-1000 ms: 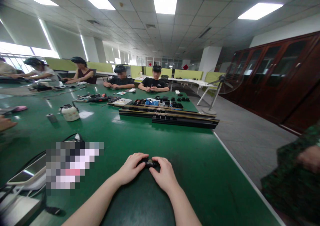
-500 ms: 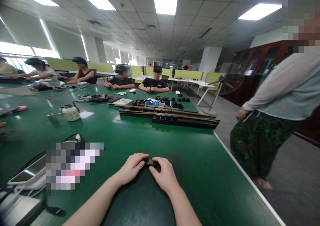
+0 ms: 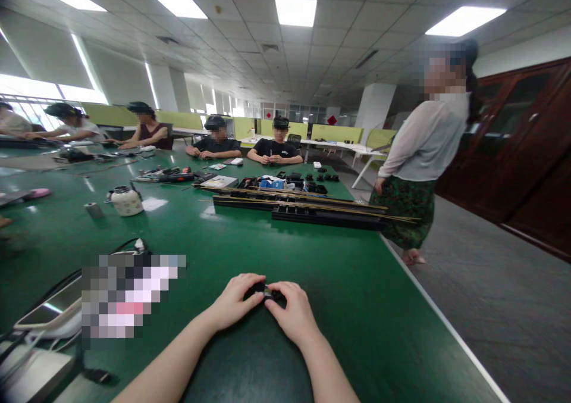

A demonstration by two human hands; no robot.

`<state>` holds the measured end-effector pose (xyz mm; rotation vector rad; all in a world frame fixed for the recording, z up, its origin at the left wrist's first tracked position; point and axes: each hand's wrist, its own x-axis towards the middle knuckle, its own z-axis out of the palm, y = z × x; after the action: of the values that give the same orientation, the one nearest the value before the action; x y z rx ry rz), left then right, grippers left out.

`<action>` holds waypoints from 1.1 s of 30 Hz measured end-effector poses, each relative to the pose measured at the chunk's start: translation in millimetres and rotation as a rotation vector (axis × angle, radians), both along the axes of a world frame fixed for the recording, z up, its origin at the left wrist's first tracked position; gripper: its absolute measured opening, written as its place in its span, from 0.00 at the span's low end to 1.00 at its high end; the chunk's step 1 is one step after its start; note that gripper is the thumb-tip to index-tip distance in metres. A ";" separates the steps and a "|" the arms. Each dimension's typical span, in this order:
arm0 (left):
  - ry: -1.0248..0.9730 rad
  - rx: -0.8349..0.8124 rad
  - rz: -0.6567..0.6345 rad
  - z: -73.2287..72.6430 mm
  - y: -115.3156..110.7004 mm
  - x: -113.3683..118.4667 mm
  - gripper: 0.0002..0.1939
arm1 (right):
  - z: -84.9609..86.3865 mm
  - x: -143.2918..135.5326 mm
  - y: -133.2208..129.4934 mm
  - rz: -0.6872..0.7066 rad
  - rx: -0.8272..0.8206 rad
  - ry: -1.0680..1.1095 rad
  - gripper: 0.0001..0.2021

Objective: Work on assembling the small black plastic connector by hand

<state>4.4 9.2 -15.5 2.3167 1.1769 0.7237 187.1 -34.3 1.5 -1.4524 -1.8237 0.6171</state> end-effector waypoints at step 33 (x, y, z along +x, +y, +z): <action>0.023 0.015 -0.039 3.1 -2.3 -0.8 0.17 | -7.9 5.9 6.1 -0.051 -0.087 0.243 0.09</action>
<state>3.6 6.9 -12.4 2.3593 1.1362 0.6960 193.0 -28.2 -6.4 -1.4090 -1.5846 0.8187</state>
